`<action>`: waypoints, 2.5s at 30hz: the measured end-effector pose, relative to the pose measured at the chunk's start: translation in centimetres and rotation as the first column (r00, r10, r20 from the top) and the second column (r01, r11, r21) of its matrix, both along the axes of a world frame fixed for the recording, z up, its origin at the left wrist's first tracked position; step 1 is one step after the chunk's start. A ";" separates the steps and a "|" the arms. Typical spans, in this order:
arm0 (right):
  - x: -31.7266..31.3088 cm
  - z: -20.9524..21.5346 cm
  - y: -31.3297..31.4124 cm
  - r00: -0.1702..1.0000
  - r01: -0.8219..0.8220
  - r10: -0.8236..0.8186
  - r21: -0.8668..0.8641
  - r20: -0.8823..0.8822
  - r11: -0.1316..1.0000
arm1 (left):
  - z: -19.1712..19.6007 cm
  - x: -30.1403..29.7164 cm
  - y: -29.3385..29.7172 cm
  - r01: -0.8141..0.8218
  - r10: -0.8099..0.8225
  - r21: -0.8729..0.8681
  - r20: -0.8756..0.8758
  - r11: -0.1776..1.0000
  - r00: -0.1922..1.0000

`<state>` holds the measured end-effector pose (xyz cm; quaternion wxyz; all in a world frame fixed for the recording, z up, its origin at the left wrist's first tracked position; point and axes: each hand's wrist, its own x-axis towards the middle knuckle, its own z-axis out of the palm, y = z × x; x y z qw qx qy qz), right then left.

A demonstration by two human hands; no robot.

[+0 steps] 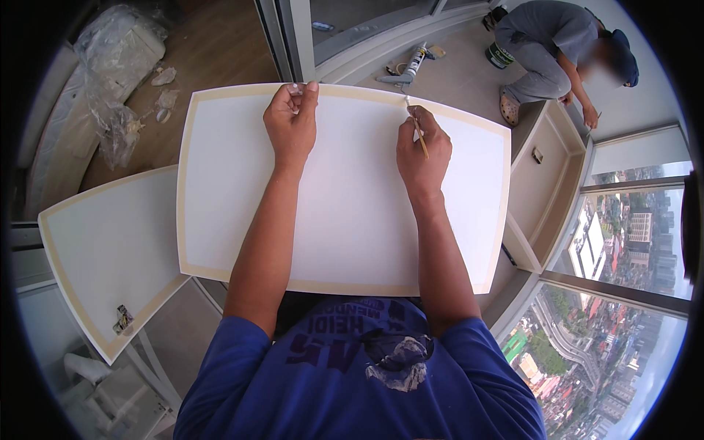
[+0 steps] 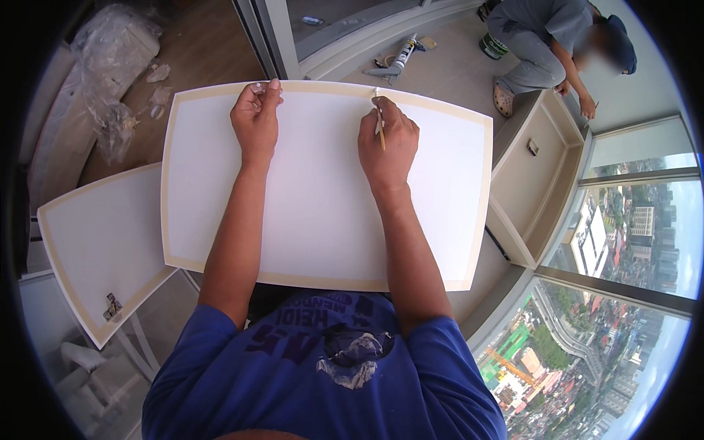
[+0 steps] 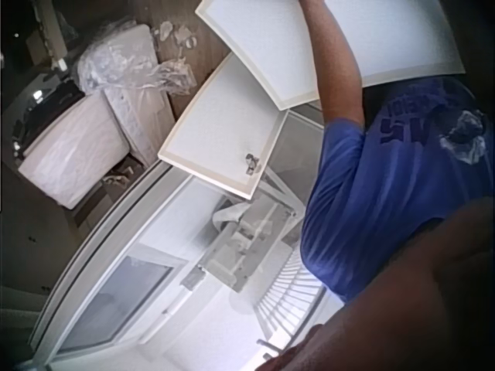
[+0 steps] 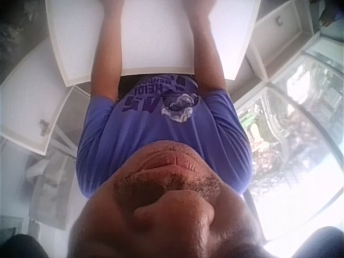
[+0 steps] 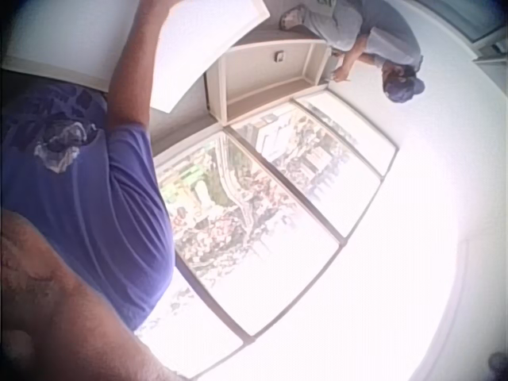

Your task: The person paints the edge of a white cabinet door using a paint brush. They dip the brush into a small container of white paint and apply it to the border of the door, moving the door to reach different sides.

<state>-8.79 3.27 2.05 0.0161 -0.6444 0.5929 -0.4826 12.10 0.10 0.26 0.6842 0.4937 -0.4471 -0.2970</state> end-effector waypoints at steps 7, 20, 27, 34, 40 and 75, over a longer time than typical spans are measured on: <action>1.0 0.2 0.0 0.999 -0.036 0.035 0.029 0.034 0.999 | -0.1 -0.1 -0.2 -0.034 0.035 -0.027 0.021 0.999 0.999; 0.6 0.0 -0.5 1.000 -0.024 0.024 -0.024 0.009 0.999 | -0.1 -0.3 -0.2 -0.022 0.023 -0.031 0.027 0.999 0.999; -1.0 0.6 0.0 0.999 0.033 -0.033 0.016 0.005 0.999 | -0.2 0.0 -0.3 -0.035 0.035 -0.030 0.025 0.999 0.999; -2.4 0.8 0.3 0.992 0.108 -0.112 0.075 0.054 0.991 | -0.1 -0.2 -0.1 -0.020 0.020 -0.028 0.019 0.999 1.000; -1.1 0.8 0.1 0.999 0.011 -0.012 0.025 0.039 1.000 | -0.1 -0.4 -0.3 -0.019 0.020 -0.034 0.027 0.999 0.999; 4.8 0.4 -0.5 0.983 -0.181 0.178 0.067 0.047 0.981 | 0.3 -0.3 0.0 -0.037 0.038 0.048 -0.029 0.998 0.999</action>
